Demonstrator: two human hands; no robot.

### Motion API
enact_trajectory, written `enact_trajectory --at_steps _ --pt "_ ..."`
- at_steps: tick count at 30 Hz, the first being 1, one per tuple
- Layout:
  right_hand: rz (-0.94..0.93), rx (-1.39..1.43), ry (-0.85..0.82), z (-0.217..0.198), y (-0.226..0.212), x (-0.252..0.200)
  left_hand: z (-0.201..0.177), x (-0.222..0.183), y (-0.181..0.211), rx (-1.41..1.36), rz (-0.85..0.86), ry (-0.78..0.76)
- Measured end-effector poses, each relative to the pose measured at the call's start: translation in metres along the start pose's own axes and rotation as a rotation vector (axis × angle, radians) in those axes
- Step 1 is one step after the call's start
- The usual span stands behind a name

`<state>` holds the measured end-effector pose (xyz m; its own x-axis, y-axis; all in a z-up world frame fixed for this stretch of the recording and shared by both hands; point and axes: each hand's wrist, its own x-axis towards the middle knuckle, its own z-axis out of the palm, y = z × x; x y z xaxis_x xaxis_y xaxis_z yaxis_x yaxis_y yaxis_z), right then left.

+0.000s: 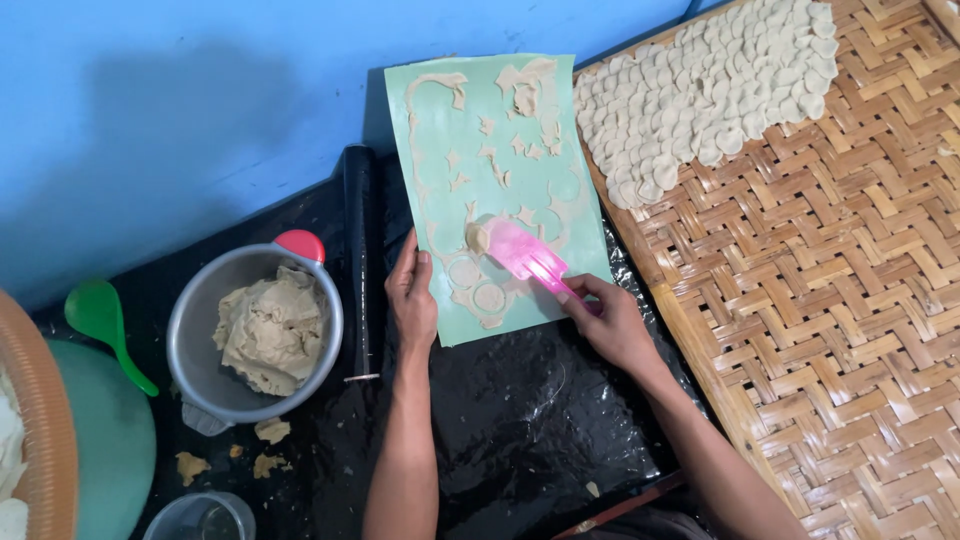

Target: Shaping and rolling out dough into small circular pieces using a template and a roller.

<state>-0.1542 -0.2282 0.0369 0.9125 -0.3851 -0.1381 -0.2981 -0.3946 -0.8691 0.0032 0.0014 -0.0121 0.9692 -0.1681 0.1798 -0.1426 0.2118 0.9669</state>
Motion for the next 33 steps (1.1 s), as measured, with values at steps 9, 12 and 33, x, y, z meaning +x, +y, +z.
enact_trajectory --at_steps 9,12,33 --pt "0.084 0.422 -0.066 -0.022 0.016 -0.007 0.0 0.001 -0.004 -0.018 -0.044 0.021" --pt "0.062 0.383 0.009 -0.041 0.03 -0.011 0.002 0.0 0.004 -0.069 -0.005 -0.021" --pt "0.118 -0.26 0.524 -0.148 0.075 0.016 0.003 -0.001 0.01 -0.096 -0.012 -0.047"
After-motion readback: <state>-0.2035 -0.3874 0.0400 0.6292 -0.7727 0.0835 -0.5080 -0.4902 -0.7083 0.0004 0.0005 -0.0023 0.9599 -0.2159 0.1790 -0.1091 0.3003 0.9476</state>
